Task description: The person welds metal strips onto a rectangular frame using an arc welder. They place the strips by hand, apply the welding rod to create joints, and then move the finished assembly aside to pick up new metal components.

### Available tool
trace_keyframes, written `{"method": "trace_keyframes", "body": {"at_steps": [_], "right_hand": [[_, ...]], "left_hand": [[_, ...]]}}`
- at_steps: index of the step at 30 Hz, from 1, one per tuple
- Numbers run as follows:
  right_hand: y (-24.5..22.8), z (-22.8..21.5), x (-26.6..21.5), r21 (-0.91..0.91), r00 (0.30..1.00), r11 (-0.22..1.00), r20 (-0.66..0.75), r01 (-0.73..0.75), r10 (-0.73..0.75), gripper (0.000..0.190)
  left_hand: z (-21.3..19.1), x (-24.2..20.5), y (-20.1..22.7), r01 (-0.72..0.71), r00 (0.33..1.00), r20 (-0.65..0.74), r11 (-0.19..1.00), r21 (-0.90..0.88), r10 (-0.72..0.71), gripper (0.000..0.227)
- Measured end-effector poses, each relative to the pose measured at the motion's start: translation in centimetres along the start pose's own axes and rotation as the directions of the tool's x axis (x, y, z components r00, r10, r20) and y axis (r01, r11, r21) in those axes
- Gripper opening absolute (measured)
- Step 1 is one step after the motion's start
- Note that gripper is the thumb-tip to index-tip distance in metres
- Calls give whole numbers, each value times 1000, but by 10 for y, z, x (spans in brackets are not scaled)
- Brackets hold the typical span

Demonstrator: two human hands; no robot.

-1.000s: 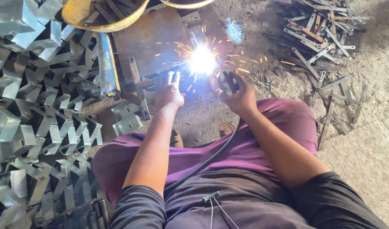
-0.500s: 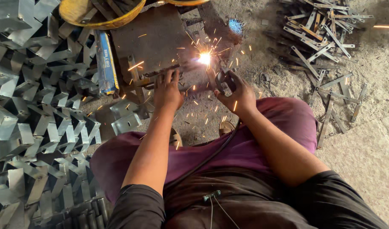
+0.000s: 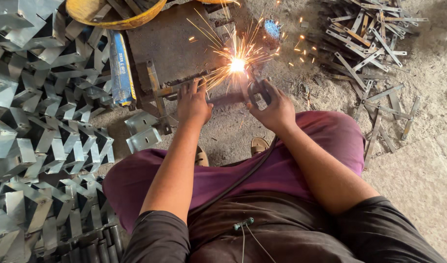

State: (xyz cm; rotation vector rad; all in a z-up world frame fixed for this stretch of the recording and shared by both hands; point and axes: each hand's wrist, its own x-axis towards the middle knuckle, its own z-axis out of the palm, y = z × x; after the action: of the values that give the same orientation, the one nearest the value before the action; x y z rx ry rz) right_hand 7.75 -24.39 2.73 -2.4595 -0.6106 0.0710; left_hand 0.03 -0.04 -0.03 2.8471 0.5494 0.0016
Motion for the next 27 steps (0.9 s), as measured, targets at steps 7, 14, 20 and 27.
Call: {"method": "trace_keyframes", "body": {"at_steps": [7, 14, 20, 27], "right_hand": [[35, 12, 7, 388, 987, 922, -155, 21, 43, 66], [91, -9, 28, 994, 952, -12, 112, -113, 283, 28], [-2, -51, -2, 977, 971, -20, 215, -214, 104, 60], [-113, -24, -24, 823, 894, 541, 360, -171, -266, 69]], "left_hand": [[1, -4, 0, -31, 999, -10, 999, -29, 30, 84], [21, -14, 6, -82, 970, -225, 995, 62, 94, 73], [0, -19, 24, 59, 995, 85, 978, -202, -43, 85], [24, -13, 26, -40, 996, -90, 985, -170, 25, 70]]}}
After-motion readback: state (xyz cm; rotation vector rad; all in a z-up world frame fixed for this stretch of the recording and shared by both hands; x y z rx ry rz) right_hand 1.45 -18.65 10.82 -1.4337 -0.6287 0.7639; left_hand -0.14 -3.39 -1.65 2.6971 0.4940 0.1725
